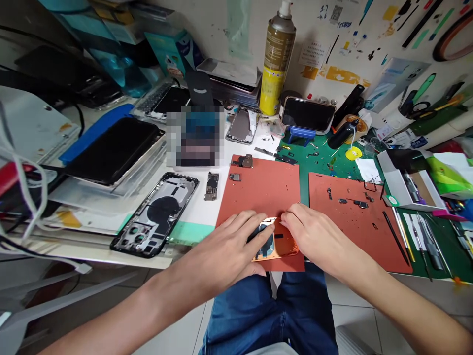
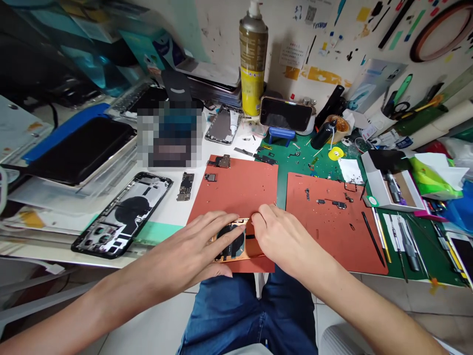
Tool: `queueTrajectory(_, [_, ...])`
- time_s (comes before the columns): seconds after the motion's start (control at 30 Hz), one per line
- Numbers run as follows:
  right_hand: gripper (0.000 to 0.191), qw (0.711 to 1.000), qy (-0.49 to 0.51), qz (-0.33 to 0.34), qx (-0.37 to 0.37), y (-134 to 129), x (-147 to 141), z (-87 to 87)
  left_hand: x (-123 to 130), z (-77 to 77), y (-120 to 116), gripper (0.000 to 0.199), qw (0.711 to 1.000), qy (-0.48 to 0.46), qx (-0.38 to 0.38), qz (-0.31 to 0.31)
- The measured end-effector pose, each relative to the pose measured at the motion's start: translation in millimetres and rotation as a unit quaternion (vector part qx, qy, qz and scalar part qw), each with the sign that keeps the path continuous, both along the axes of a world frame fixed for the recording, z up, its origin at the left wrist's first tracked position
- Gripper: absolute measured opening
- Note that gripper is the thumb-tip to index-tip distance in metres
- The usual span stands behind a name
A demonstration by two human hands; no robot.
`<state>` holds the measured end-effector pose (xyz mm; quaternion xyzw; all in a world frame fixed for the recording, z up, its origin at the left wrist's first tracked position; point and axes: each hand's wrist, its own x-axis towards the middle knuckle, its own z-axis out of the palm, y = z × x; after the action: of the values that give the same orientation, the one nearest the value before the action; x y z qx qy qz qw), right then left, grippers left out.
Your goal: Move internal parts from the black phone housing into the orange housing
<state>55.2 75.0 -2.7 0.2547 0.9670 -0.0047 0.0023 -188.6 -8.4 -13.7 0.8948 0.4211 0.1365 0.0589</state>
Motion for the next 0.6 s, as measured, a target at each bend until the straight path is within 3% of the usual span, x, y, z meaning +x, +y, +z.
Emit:
queueTrajectory(0.27, [0.029, 0.994, -0.07, 0.044, 0.071, 6.4, -9.4, 15.0, -3.3, 27.1, 15.3, 0.041, 0.996, 0.01, -0.078, -0.045])
queueTrajectory(0.6, [0.023, 0.984, -0.141, 0.078, 0.078, 16.0, -18.4, 24.1, -1.5, 26.6, 21.3, 0.034, 0.987, -0.013, -0.157, -0.022])
